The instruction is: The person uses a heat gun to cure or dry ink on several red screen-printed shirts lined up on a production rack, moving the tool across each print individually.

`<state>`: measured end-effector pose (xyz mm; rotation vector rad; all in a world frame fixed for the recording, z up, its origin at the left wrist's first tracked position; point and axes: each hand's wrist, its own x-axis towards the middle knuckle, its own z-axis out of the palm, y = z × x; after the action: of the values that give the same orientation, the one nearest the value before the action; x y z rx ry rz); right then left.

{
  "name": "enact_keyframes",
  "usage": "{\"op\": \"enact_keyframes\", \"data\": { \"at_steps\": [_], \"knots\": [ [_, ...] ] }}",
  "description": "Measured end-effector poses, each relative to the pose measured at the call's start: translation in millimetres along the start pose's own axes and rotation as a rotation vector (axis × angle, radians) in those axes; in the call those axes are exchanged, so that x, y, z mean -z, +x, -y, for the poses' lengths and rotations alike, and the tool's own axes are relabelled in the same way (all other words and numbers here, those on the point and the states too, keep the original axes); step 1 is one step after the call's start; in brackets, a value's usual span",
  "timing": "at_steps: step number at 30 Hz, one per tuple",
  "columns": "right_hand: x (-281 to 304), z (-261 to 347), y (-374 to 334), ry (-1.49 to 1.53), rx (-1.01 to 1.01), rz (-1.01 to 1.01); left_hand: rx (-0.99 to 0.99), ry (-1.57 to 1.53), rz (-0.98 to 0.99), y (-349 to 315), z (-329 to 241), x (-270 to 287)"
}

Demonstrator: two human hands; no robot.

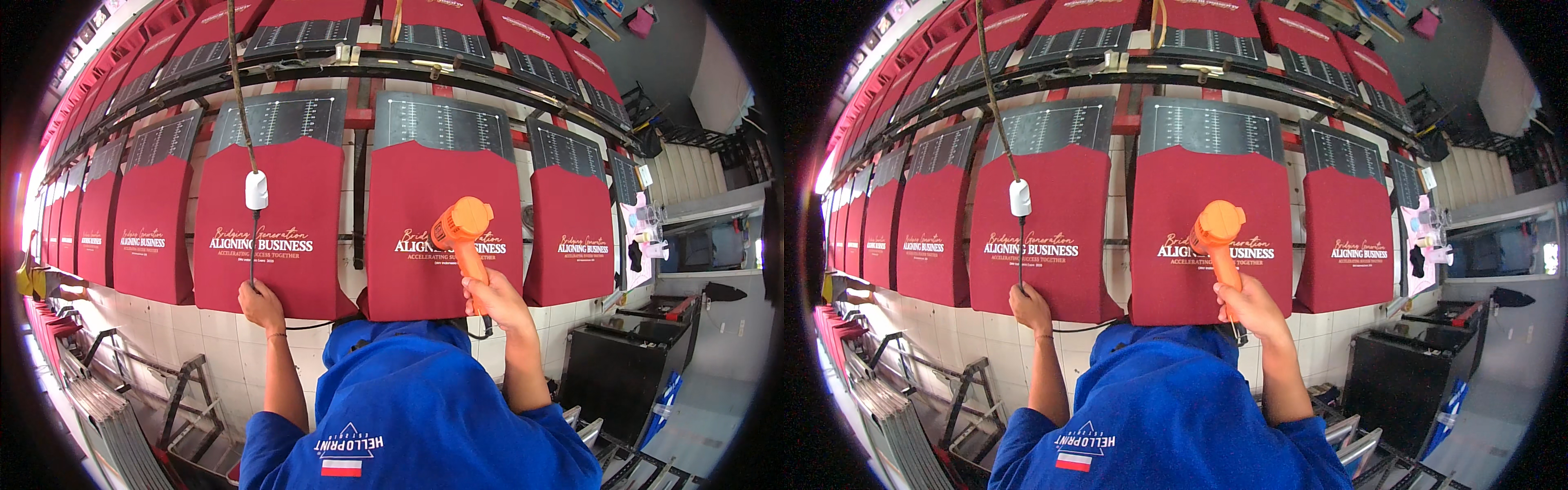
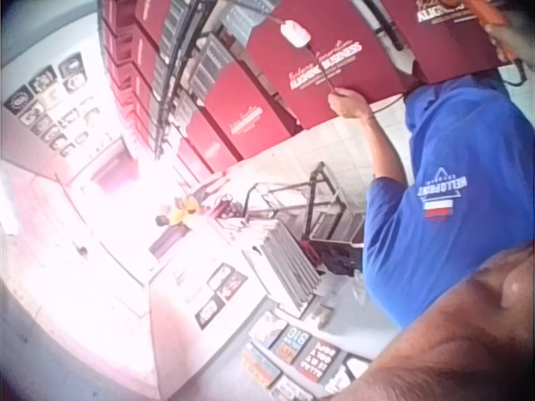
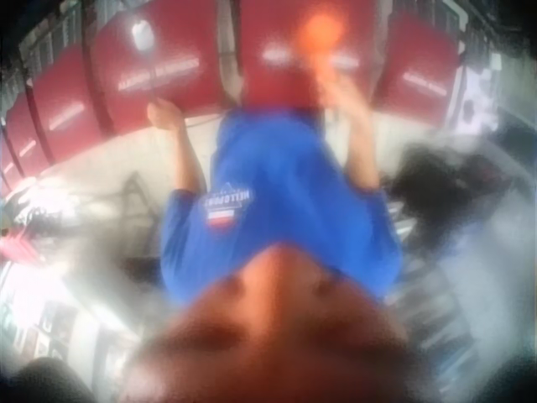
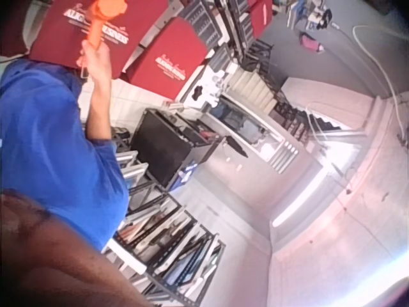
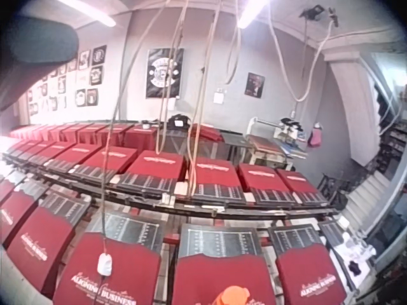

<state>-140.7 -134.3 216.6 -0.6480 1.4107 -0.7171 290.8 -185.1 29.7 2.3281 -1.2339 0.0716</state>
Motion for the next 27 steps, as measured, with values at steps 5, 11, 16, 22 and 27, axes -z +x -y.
{"op": "enact_keyframes", "data": {
  "at_steps": [5, 11, 16, 22, 27],
  "knots": [
    [-1, 10, -1, 0.002, -0.038, 0.032, 0.023, 0.002, 0.012, 0, -2, 2],
    [-3, 7, 2, -0.023, -0.033, 0.05, -0.026, 0.007, -0.028, 1, 4, -2],
    [-10, 8, 3, -0.044, 0.008, 0.064, -0.018, 0.001, -0.025, 0, 2, -2],
    [-17, 4, 5, -0.01, -0.003, 0.034, -0.012, 0.001, -0.034, 1, 1, -2],
    [-20, 9, 5, -0.046, -0.016, 0.055, -0.007, 0.004, -0.032, 0, 2, -2]
  ]
}}
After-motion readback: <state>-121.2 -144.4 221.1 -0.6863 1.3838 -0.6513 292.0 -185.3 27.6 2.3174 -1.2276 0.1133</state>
